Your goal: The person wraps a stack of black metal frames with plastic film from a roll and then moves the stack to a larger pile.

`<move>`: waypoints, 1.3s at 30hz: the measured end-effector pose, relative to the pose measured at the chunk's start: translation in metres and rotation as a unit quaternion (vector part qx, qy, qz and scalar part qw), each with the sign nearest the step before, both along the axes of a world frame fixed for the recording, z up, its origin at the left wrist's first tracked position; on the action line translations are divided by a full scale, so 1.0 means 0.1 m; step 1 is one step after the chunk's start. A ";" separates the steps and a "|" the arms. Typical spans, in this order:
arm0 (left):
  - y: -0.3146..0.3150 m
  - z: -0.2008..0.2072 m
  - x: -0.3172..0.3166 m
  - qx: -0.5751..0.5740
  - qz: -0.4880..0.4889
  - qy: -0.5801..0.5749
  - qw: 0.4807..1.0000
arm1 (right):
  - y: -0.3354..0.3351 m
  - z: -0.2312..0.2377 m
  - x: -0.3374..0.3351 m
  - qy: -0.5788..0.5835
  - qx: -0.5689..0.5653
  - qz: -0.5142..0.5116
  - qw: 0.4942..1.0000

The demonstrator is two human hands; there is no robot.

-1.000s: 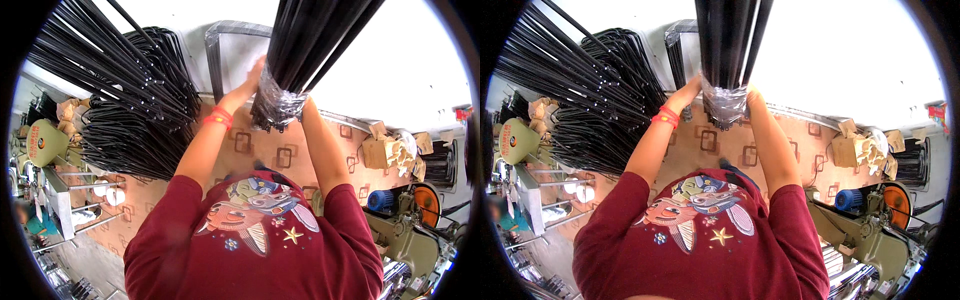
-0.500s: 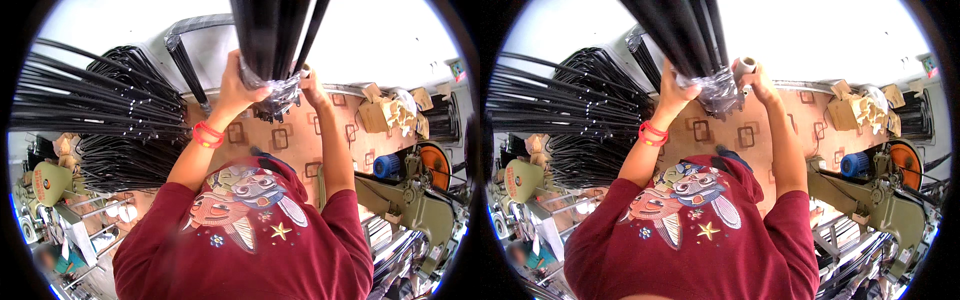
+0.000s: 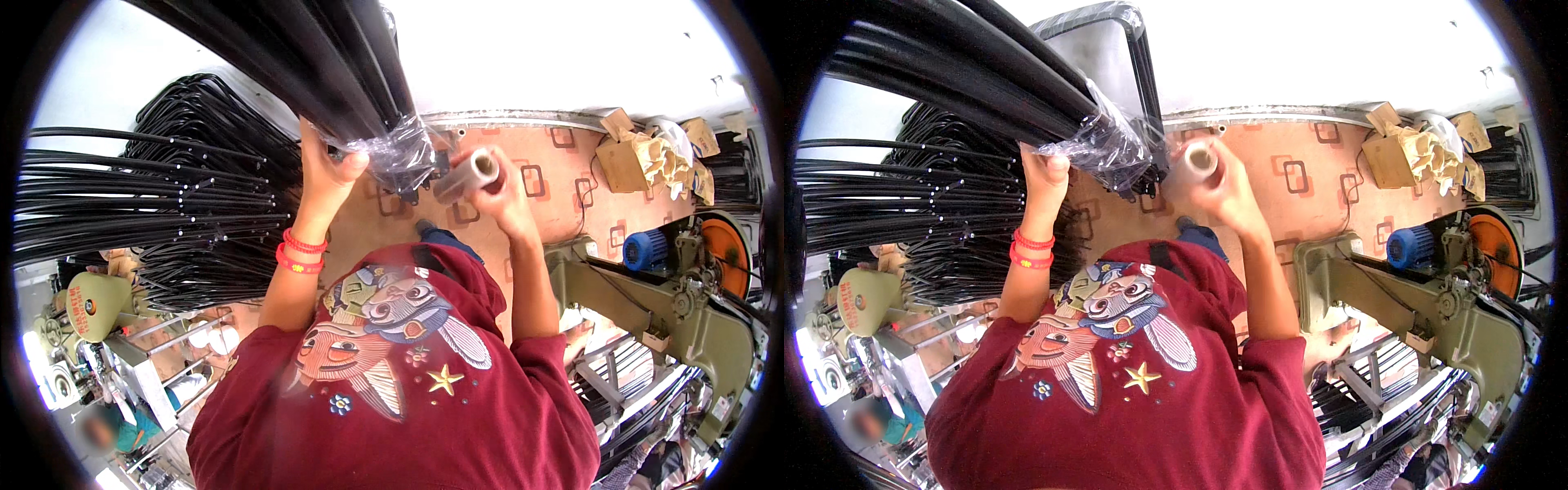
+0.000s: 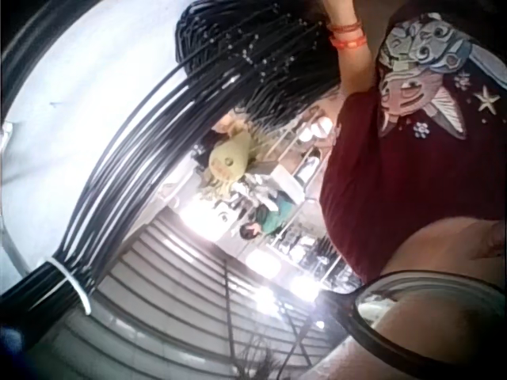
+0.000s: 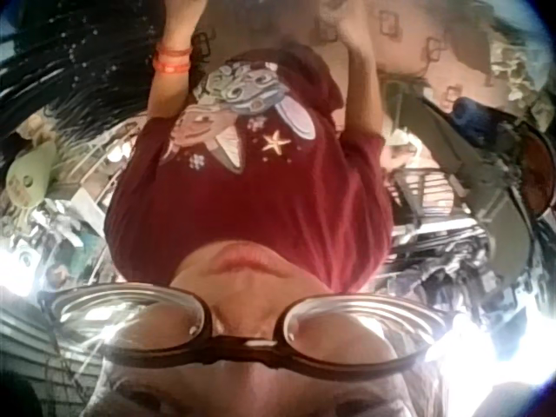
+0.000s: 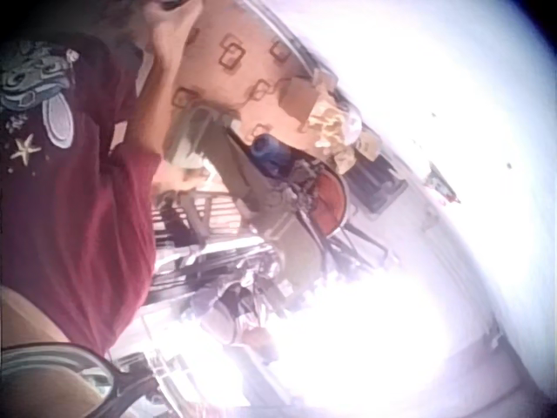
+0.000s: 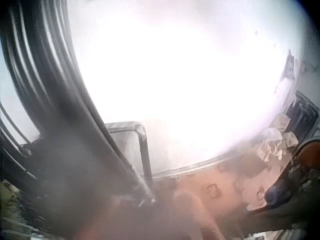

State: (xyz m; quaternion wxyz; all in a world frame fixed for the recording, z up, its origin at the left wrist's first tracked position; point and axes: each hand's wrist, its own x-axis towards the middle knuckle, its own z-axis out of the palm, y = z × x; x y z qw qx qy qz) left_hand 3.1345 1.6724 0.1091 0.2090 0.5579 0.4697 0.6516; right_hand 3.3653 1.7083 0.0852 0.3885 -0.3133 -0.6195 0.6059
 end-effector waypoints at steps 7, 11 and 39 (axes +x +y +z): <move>-0.17 0.00 0.33 -0.027 0.096 0.043 0.994 | -0.48 0.01 -0.37 -0.086 0.064 -0.241 0.965; -0.23 0.03 0.27 -0.043 0.096 0.093 0.990 | -0.64 0.06 -0.23 -0.160 0.134 -0.243 0.947; -1.26 -0.46 -0.41 -0.210 -0.020 -0.098 0.973 | 0.24 0.11 -1.11 -0.051 -0.172 0.024 0.984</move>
